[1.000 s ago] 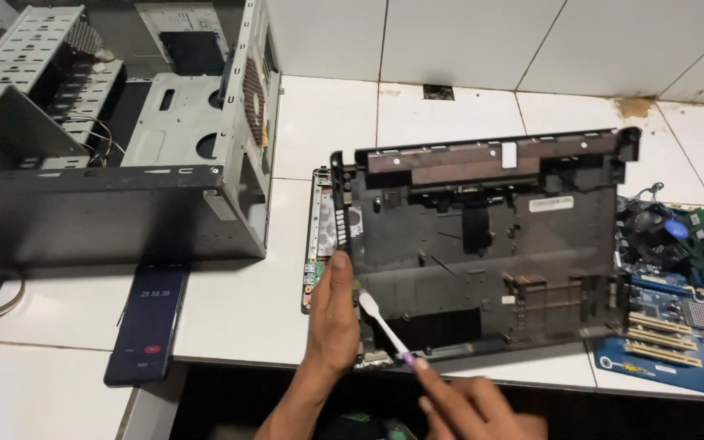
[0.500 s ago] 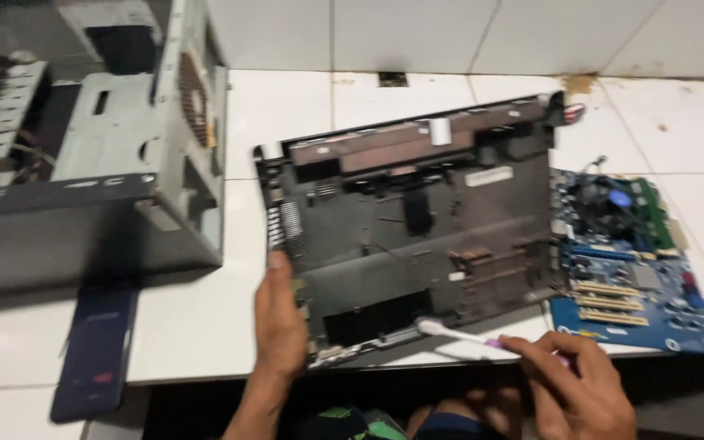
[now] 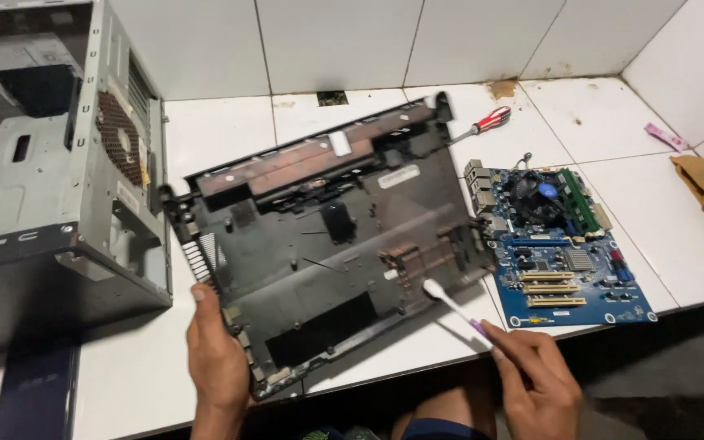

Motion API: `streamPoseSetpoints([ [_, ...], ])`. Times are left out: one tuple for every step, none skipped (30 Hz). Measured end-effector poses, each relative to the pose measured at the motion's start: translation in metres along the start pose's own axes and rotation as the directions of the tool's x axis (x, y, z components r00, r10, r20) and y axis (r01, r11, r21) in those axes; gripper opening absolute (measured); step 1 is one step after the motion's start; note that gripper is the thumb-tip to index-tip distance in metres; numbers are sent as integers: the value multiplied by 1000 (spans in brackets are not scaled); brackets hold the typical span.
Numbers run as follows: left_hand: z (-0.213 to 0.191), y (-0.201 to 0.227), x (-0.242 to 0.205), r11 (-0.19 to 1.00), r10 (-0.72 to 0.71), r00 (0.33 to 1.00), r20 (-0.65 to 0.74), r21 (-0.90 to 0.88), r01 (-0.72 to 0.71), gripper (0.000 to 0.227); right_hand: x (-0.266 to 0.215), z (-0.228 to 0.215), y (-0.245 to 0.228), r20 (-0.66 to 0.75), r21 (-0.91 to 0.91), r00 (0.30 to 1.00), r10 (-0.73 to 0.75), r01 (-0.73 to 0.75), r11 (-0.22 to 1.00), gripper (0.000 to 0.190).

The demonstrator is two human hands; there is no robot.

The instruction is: The person cleans a disassembled laptop motherboard and its metal casing using a toothbrush. They scrub various components on the motherboard and the interior of the casing, then flip the casing to clean the other side.

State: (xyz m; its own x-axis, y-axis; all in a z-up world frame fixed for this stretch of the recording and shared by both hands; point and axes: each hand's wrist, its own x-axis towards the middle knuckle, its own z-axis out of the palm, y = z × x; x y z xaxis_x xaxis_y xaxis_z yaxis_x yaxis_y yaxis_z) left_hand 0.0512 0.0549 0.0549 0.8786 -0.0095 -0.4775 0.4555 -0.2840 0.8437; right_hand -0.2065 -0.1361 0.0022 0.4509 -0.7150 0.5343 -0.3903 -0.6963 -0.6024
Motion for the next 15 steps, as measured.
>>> streamPoseSetpoints([
  [0,3,-1,999,21,999,-32,-27,-22,94,0,1,0,0,-15,998,66,-66,998,31],
  [0,5,-2,998,42,997,-65,-54,-45,88,-1,2,0,-1,-30,991,132,-132,991,29],
  [5,5,-5,997,45,997,-56,-52,-48,88,1,6,-6,-9,-34,991,135,-136,990,29],
  [10,5,-9,983,31,997,-65,-179,-43,79,3,10,-12,-9,118,946,325,-322,939,32],
  [13,4,-13,954,13,997,-74,-297,-35,72,3,14,-18,25,266,864,503,-491,829,37],
  [22,-1,-16,957,15,998,-67,-290,-34,72,-6,21,-17,19,264,859,511,-498,826,37],
  [30,-6,-20,931,13,999,-44,-365,-28,72,-16,28,-16,89,345,857,508,-505,791,43],
  [38,-11,-24,899,11,1000,-21,-438,-20,72,-25,35,-16,157,421,853,498,-514,747,50],
  [46,-16,-28,858,11,1000,-2,-513,-10,73,-33,43,-14,225,494,851,475,-519,697,59],
  [53,-21,-32,811,12,1000,19,-585,1,73,-41,51,-14,289,560,848,444,-526,640,68],
  [58,-26,-35,757,13,1000,28,-654,9,74,-48,60,-14,358,621,843,401,-536,572,78],
  [60,-26,-41,757,13,1000,23,-654,6,74,-48,61,-11,362,622,842,399,-537,570,78],
  [60,-25,-46,672,4,988,154,-732,111,75,-47,64,-8,321,564,817,478,-571,597,45],
  [60,-23,-51,577,14,959,282,-786,223,77,-46,67,-6,273,503,788,552,-606,616,20],
  [57,-43,-33,569,16,965,261,-796,206,77,-37,62,-4,290,506,792,537,-604,616,20],
])
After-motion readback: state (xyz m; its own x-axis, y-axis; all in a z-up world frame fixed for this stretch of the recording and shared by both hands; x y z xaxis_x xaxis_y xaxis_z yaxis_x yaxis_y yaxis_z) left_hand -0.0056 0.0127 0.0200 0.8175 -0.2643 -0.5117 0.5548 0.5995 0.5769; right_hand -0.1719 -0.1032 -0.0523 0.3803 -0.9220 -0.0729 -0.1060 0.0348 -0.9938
